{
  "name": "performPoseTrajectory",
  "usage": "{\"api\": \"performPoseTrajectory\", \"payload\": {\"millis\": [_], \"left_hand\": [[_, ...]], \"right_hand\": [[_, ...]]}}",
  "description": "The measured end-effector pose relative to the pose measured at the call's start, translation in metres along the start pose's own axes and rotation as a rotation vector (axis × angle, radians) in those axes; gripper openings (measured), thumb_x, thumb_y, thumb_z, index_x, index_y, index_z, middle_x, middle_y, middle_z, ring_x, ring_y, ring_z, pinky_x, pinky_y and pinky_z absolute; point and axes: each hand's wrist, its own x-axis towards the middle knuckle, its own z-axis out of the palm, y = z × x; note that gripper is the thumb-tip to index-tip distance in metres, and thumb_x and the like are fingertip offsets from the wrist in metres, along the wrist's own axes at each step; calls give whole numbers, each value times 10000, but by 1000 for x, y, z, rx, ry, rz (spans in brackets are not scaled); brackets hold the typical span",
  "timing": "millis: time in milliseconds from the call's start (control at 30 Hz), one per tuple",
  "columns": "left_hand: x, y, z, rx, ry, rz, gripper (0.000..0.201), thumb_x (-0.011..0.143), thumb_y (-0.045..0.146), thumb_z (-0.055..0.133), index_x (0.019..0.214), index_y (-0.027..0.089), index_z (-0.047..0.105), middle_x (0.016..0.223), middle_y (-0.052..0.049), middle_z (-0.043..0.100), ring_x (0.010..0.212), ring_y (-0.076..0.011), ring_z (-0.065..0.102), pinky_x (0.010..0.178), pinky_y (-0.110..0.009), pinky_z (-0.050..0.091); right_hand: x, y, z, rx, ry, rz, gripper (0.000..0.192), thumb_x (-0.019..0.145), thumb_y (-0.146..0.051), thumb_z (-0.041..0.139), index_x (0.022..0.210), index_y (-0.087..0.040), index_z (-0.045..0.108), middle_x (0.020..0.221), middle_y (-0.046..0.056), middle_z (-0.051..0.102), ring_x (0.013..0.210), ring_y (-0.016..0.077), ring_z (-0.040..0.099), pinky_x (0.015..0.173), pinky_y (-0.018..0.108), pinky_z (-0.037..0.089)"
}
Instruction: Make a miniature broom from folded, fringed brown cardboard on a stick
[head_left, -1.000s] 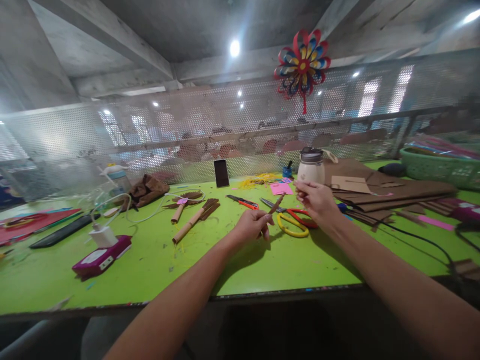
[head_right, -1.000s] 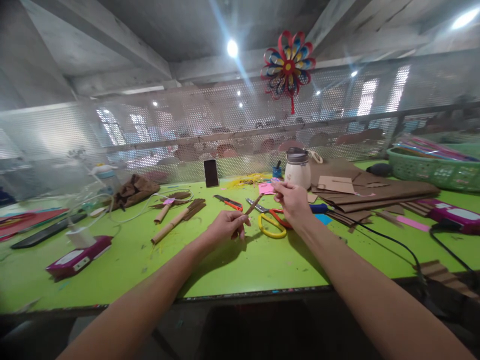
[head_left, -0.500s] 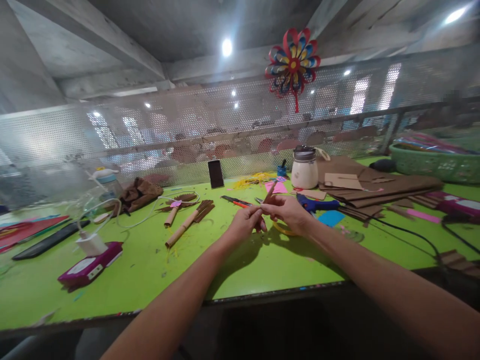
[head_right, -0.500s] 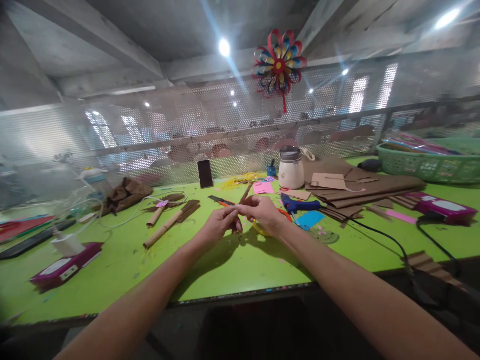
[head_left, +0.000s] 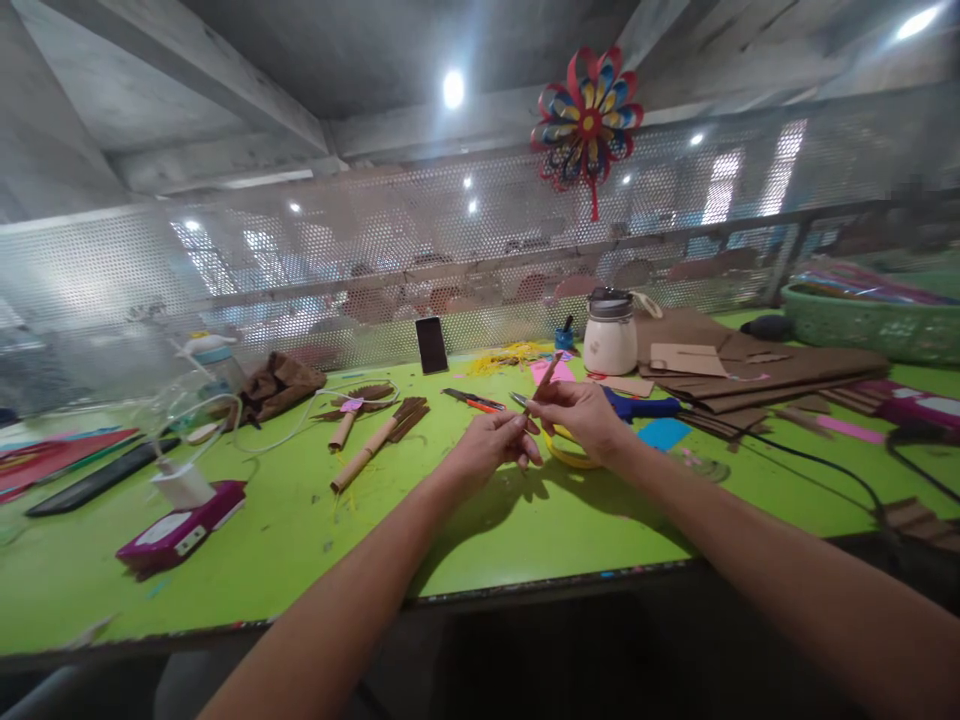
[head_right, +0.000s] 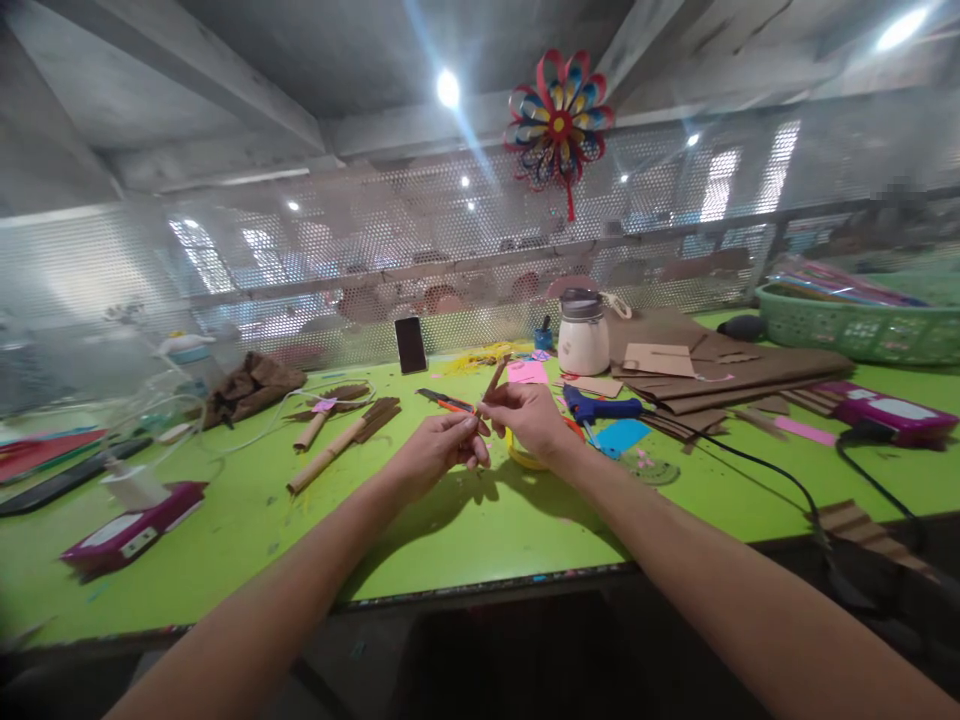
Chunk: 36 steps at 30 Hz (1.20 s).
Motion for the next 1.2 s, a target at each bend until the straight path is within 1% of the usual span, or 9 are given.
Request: {"api": "performPoseTrajectory", "payload": {"millis": [200,333,433,600,733,833,933,1100,1200], "left_hand": [[-2,4,1,-8,73,-28,230,805,326,591,726,111,572,566,-52,644,471,-91,547,496,-206,383],[-3,4,1,-22,86,-62,182,787,265,557,689,113,581,527,-48,625,422,-83,505,455,-206,339],[-3,4,2,-16,155,-59,182,760,241,544,615,131,557,430,-4,537,385,-77,454,422,-201,284],[-3,7,4,-110,241,-106,216,729,219,526,526,147,511,345,44,383,342,-59,354,403,-195,251],[-1,7,2,-99,273,-181,179,700,175,490,527,145,523,337,41,373,336,-65,356,394,-196,234],[0,7,1,-3,318,-174,178,674,160,468,498,157,494,335,30,396,343,-81,399,397,-202,237],[-1,8,2,255,395,-101,182,674,166,463,505,153,529,331,19,438,339,-87,418,406,-200,249],[-1,10,2,629,555,8,187,695,186,459,538,156,555,368,32,462,376,-100,467,469,-206,337],[-2,9,2,839,595,112,225,723,204,466,506,164,510,415,30,452,429,-94,441,501,-211,306]], "right_hand": [[-5,-2,2,-169,-70,-139,234,716,-386,715,747,-155,694,601,4,608,506,110,504,497,257,424],[-12,-3,4,-470,-132,-450,149,842,-262,590,768,-168,679,726,38,626,670,140,573,627,269,458],[-15,-2,7,-647,-157,-629,170,884,-191,512,807,-177,663,784,57,617,729,151,583,662,275,464],[-19,-3,11,-734,-166,-678,174,903,-183,473,837,-185,634,842,72,602,791,173,573,700,311,481],[-20,-4,14,-620,-137,-544,98,848,-225,558,869,-180,643,887,89,604,792,192,586,679,329,498],[-19,-4,15,-445,-155,-287,197,795,-294,630,955,-180,645,887,83,630,750,190,606,652,331,511],[-16,-5,14,-220,-156,-67,310,775,-361,657,1036,-195,630,915,77,665,796,197,627,719,350,521],[-11,-10,11,82,101,214,300,802,-462,612,852,-167,642,737,52,648,640,146,591,578,274,500],[-7,-10,9,204,137,326,286,787,-433,639,757,-149,635,621,27,600,524,103,531,487,219,456]]}}
